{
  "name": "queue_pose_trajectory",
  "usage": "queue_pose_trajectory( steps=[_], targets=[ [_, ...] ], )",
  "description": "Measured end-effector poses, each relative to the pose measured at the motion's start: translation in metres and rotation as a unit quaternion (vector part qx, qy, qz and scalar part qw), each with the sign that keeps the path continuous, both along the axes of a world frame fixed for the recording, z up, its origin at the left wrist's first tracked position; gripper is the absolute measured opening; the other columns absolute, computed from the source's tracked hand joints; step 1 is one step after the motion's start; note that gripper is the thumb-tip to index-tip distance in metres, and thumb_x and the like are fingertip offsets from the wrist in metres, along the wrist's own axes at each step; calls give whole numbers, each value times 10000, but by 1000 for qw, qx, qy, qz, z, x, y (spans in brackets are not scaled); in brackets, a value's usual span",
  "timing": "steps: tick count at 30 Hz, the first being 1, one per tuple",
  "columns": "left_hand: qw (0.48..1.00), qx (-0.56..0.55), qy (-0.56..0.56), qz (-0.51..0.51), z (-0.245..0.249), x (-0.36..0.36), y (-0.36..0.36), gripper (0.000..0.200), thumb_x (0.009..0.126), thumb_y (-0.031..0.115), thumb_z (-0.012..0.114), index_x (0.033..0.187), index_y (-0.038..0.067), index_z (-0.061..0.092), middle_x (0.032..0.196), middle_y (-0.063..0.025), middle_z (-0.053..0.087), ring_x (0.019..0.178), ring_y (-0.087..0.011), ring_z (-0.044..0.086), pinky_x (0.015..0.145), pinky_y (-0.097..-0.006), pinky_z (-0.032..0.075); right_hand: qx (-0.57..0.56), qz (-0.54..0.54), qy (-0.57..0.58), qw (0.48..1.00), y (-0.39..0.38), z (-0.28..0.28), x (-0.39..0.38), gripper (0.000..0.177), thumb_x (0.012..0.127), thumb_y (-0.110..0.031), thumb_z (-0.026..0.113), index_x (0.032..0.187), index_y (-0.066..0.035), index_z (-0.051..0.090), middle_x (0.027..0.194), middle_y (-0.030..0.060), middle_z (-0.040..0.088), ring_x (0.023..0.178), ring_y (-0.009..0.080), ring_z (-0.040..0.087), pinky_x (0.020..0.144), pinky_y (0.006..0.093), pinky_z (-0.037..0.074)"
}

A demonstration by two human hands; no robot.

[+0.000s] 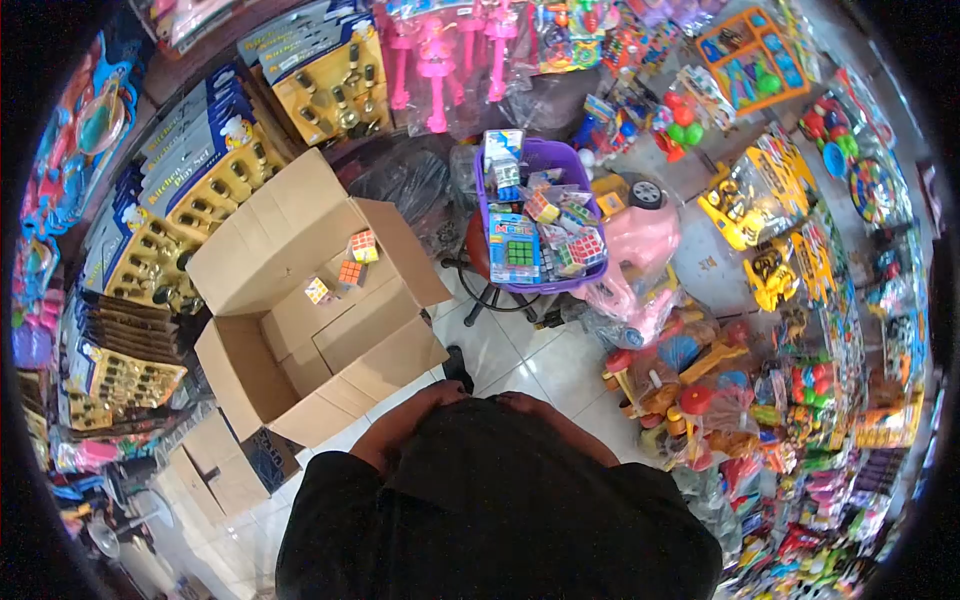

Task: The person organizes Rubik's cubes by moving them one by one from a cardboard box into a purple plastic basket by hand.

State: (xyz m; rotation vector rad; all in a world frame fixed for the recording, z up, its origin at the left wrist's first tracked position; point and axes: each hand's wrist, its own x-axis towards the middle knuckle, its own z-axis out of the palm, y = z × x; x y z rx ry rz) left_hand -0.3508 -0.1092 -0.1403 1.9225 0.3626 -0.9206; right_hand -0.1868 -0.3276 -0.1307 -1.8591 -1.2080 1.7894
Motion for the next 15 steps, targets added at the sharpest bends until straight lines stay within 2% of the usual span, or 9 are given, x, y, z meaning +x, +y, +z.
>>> queue_pose_trajectory(
  steps=[3,4,7,10,12,13,14,15],
  targets=[
    [999,17,-19,-35,18,-8,-8,520,834,522,563,1078,70,645,1092,-172,640,1031,-325,600,870,-420,465,121,67,-49,989,-42,-57,-24,460,959,-351,402,1331,-94,488,1378,184,446,1274,326,420,1084,391,319],
    [998,16,-29,-54,21,-12,-11,519,833,522,563,1073,69,646,1086,-173,641,1027,-323,602,867,-418,467,71,38,-46,996,-56,-77,-40,447,954,-309,398,1324,-76,491,1372,183,451,1273,313,424,1077,385,333],
    [996,44,-25,-71,25,-32,-32,485,836,503,564,1050,76,648,1064,-168,649,1009,-314,611,853,-419,473,94,28,-6,995,-83,-55,-78,467,956,-333,398,1320,-54,489,1358,178,467,1252,317,446,1067,382,344],
    [991,66,-56,-99,26,-60,-53,444,844,477,563,1033,84,647,1044,-156,652,993,-314,615,845,-419,477,138,-20,-20,990,-101,-50,-122,465,960,-343,397,1308,-55,503,1335,172,491,1229,313,472,1056,375,354],
    [989,80,-67,-109,26,-92,-63,415,851,460,561,1020,90,645,1023,-149,656,977,-314,618,837,-419,481,148,-31,-33,988,-117,-49,-149,463,921,-345,454,1270,-50,529,1305,179,512,1237,314,460,1064,382,344],
    [992,79,-70,-74,30,-110,-65,408,852,453,564,1014,88,643,1016,-149,656,969,-313,620,834,-415,482,156,-37,-36,986,-114,-46,-168,463,901,-345,482,1250,-48,542,1290,183,522,1241,314,454,1068,385,339],
    [993,78,-73,-40,35,-125,-69,400,853,447,566,1008,85,641,1008,-148,656,961,-312,621,832,-411,484,-73,-193,80,975,-95,4,-173,455,919,-372,470,1210,-39,574,1277,166,537,1235,284,458,1054,365,348],
    [994,74,-79,-6,44,-137,-71,393,854,441,569,1001,83,639,1001,-147,656,953,-310,623,829,-407,486,-2,-171,85,982,-102,5,-181,467,924,-387,470,1204,-31,584,1256,157,558,1198,264,489,1019,349,378]
  ],
)
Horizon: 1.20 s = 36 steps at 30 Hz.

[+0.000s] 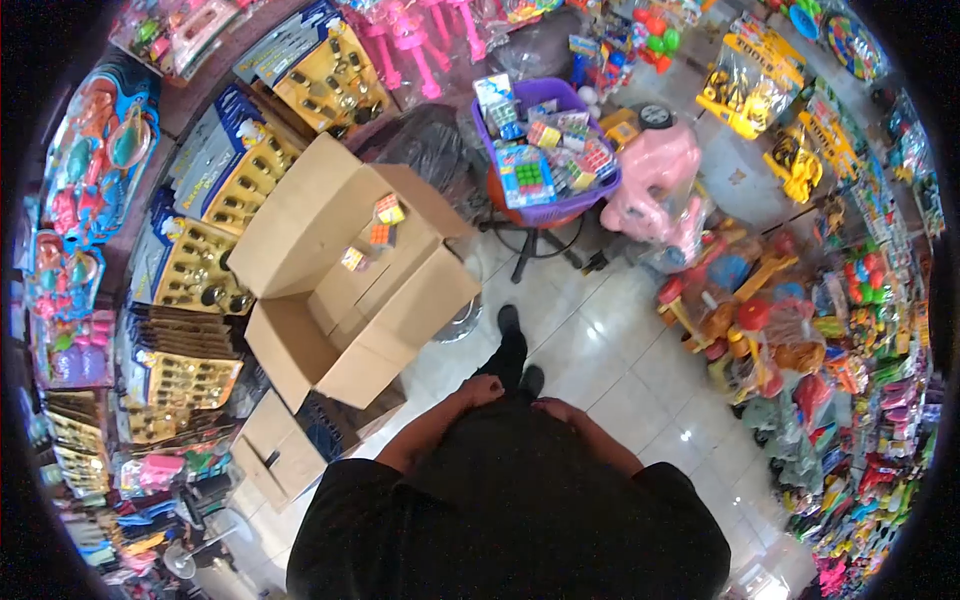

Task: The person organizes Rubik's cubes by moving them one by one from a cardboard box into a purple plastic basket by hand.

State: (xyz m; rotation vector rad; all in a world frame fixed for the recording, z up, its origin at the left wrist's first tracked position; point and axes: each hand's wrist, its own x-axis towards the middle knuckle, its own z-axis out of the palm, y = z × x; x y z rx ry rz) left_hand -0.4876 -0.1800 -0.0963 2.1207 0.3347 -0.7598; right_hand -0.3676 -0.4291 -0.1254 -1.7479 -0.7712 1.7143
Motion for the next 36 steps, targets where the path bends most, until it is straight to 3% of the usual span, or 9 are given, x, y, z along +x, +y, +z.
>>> queue_pose_trajectory(
  steps=[1,4,7,9,14,21,24,30,36],
  targets=[
    [999,-32,2,32,13,-10,2,375,865,417,575,1020,81,639,1016,-133,659,966,-278,628,849,-383,485,-99,-69,127,985,1,-22,-11,473,912,-393,488,1180,-23,606,1189,143,604,1106,243,548,968,350,416],
    [983,-50,6,177,26,-36,10,363,884,394,571,1044,76,637,1045,-120,658,996,-246,623,879,-361,477,-75,-121,-3,990,5,11,-20,477,895,-408,530,1145,-14,629,1092,122,646,994,212,586,913,370,445],
    [976,-48,12,211,34,-43,29,369,901,389,559,1066,70,643,1062,-117,659,1015,-238,615,900,-341,465,-50,-44,-39,997,12,-51,-31,496,892,-412,555,1195,-23,601,1124,126,634,1013,221,580,927,362,435],
    [972,-75,50,215,45,-35,44,382,900,392,563,1077,63,644,1073,-124,656,1004,-232,610,894,-334,461,-44,-52,-66,995,24,-25,-27,486,895,-407,565,1197,-28,597,1125,120,635,1016,217,579,921,350,438],
    [966,-69,-129,214,100,-19,77,419,899,383,581,1154,50,574,1000,-113,639,946,-189,593,835,-316,470,25,-141,-50,988,68,-4,-13,445,897,-381,588,1151,-16,605,1073,109,649,987,216,591,892,338,455],
    [886,-176,-342,258,185,-14,177,353,923,316,564,1184,78,558,1021,-58,619,900,-158,582,808,-312,465,229,-294,-113,921,203,135,3,254,913,-208,606,1060,-1,604,961,66,639,895,146,604,812,282,480],
    [842,-283,-259,380,204,-41,246,324,933,313,542,1175,98,560,1045,-31,606,899,-130,581,805,-293,459,301,-348,-93,883,275,191,-1,184,923,-147,591,1027,5,594,908,49,628,862,119,603,772,255,484],
    [772,-249,-193,551,165,-80,347,258,936,281,521,1112,101,579,989,-18,609,839,-120,593,760,-299,468,356,-303,-97,879,398,228,-10,162,927,-149,583,997,-3,589,845,35,624,768,102,605,688,249,496],
    [860,-92,-240,440,80,-65,406,275,850,231,621,1073,73,597,1016,-70,624,835,-159,607,772,-305,484,282,-226,-155,919,472,197,1,212,896,-218,618,1007,-38,597,806,42,613,688,100,585,593,246,475]
  ],
)
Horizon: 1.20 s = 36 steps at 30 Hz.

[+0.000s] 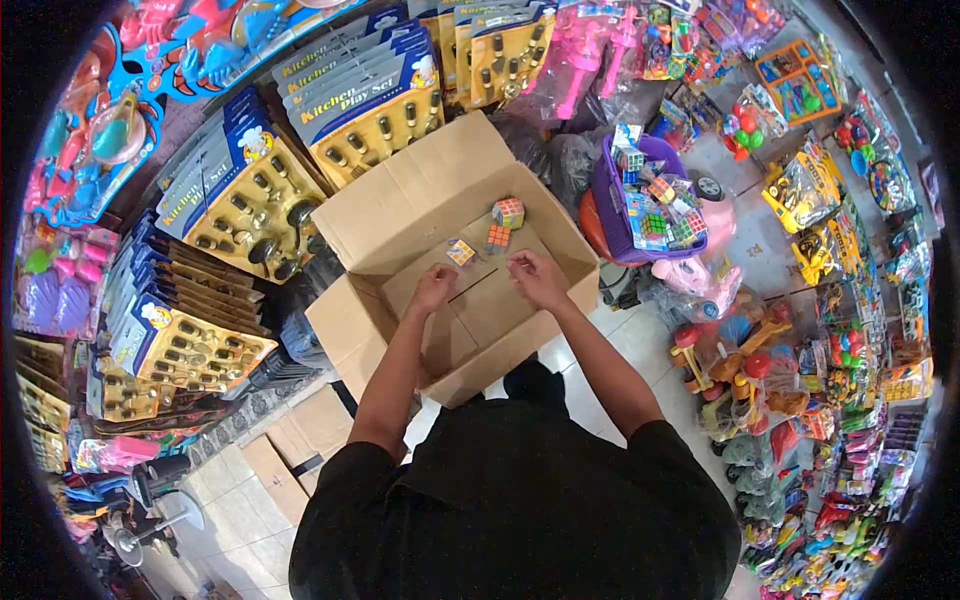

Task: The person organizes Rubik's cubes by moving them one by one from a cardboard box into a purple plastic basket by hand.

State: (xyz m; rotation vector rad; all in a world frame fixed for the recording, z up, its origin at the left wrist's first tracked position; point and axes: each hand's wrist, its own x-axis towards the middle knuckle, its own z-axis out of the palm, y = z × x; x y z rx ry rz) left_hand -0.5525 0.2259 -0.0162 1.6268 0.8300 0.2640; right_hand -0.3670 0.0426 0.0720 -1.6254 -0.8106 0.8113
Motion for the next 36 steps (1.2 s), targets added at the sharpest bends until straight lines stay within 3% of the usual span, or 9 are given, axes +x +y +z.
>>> queue_pose_trajectory(
  steps=[3,8,11,14,17,24,27,32,36],
  targets=[
    [999,-33,21,31,-53,19,19,372,792,244,678,1096,55,578,1020,-110,629,863,-215,618,812,-320,487,-98,56,48,992,18,-25,15,257,883,-260,629,1030,-52,588,774,32,588,649,97,557,551,249,458],
    [984,99,119,82,-34,35,10,632,715,256,748,1245,72,456,1145,-196,566,1022,-315,573,890,-382,470,-319,126,107,933,41,-48,35,424,862,-309,648,1165,-50,503,704,-1,502,565,90,453,488,249,406],
    [978,128,144,76,-27,46,12,755,684,244,770,1306,87,371,1211,-235,504,1087,-351,539,934,-401,456,-343,91,-22,935,47,-98,52,629,837,-320,668,1315,-35,374,874,95,593,744,173,578,627,313,490],
    [971,166,157,76,-43,59,14,809,666,231,780,1326,101,331,1223,-250,478,1102,-374,527,960,-412,446,-294,43,-64,953,52,-102,59,859,732,-354,739,1374,10,299,1258,248,518,1202,350,490,1009,401,394],
    [969,154,183,66,-52,61,15,812,654,217,784,1324,112,337,1214,-249,485,1103,-387,522,966,-423,442,-281,35,-124,951,58,-114,65,896,766,-333,722,1431,-43,195,1376,297,385,1281,370,411,1042,404,360],
    [964,162,208,34,-50,61,12,719,639,174,780,1257,108,418,1167,-226,521,1069,-386,520,927,-448,454,-299,4,-123,946,79,-87,66,834,708,-181,755,1403,-129,296,1303,207,483,1214,365,460,997,433,392],
    [966,233,98,49,-53,55,5,664,637,106,757,1220,101,438,1094,-190,533,1034,-354,535,926,-421,455,-265,-13,-150,952,82,-87,67,750,707,-147,755,1345,-122,362,1228,180,536,1158,363,501,956,441,415],
    [987,-20,-93,131,-64,54,-11,642,660,-59,660,1211,110,379,1068,-115,555,934,-223,586,810,-322,501,-187,-23,-219,957,87,-117,75,572,673,-140,789,1153,-73,485,1117,141,579,1068,296,557,891,415,454],
    [964,-166,-134,156,-38,55,-18,649,702,-134,581,1223,142,309,1090,-80,560,884,-162,581,677,-285,504,-104,27,-1,994,92,-107,74,617,675,-135,798,1185,-84,455,1085,115,557,973,200,582,799,329,498]
  ],
)
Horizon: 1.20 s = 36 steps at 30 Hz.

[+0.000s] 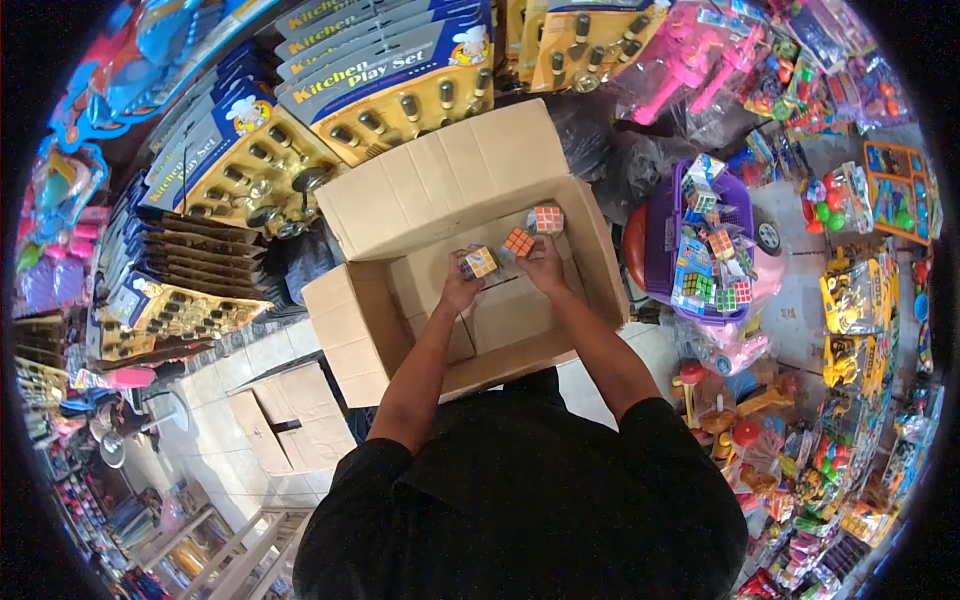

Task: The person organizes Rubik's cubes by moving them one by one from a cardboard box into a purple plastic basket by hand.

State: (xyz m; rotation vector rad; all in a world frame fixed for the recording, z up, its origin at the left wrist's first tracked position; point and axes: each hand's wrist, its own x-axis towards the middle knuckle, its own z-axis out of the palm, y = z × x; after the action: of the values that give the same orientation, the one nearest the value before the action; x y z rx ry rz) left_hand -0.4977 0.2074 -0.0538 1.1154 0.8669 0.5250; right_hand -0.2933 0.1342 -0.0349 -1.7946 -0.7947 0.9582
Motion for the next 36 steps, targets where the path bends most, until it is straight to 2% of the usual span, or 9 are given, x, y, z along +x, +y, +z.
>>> queue_pose_trajectory(
  steps=[5,11,14,17,23,26,29,32,36],
  targets=[
    [999,-33,7,18,6,2,0,661,704,-118,595,1228,151,296,1086,-90,548,864,-146,564,599,-275,485,118,60,119,984,5,38,-12,547,721,-112,786,1160,-78,463,1052,73,576,883,157,593,777,305,496],
    [999,-7,42,-3,33,14,2,687,716,-92,633,1255,149,281,1055,-85,500,878,-168,552,609,-275,482,109,233,35,966,15,52,-3,559,729,-101,788,1189,-70,473,1002,55,589,882,121,580,753,276,488],
    [999,-37,16,10,38,13,2,677,722,-80,648,1255,141,292,1082,-87,481,873,-169,545,621,-284,484,111,234,58,964,19,75,-3,523,751,-105,772,1193,-65,496,963,43,603,877,114,581,743,270,488],
    [999,-50,-7,7,33,7,3,666,728,-75,643,1254,141,296,1124,-93,463,882,-169,544,632,-293,490,59,86,85,991,27,66,9,516,765,-120,752,1213,-69,501,930,45,605,869,85,571,741,246,483],
    [997,-75,-24,16,39,-6,-1,682,733,-69,635,1283,149,296,1135,-90,464,947,-181,528,718,-304,483,-139,43,-277,950,24,-4,48,517,737,-150,718,1211,-117,514,951,155,649,881,284,648,777,387,512],
    [999,-38,-17,14,44,-15,-4,692,727,-72,635,1291,145,298,1144,-94,465,955,-193,523,756,-321,478,-189,50,-349,916,23,3,45,512,732,-152,702,1213,-142,527,981,180,655,908,378,634,812,457,498],
    [999,-23,-12,27,46,-29,-5,684,722,-76,629,1285,141,308,1147,-99,466,972,-201,524,783,-329,480,-242,107,-330,906,30,26,37,556,713,-179,731,1228,-121,531,964,153,668,882,319,653,800,423,508],
    [999,20,23,28,40,-45,-2,679,722,-85,622,1284,140,314,1150,-97,478,1002,-195,525,809,-321,480,9,87,-175,981,30,18,29,548,679,-270,763,1169,-115,576,995,153,651,1013,278,618,832,392,502],
    [999,4,-36,38,59,-64,0,655,719,-92,623,1263,131,336,1139,-78,499,1022,-179,528,837,-321,480,42,120,-209,970,16,145,-17,560,639,-256,810,1127,-82,596,1013,98,598,1025,227,584,822,327,500]
  ],
)
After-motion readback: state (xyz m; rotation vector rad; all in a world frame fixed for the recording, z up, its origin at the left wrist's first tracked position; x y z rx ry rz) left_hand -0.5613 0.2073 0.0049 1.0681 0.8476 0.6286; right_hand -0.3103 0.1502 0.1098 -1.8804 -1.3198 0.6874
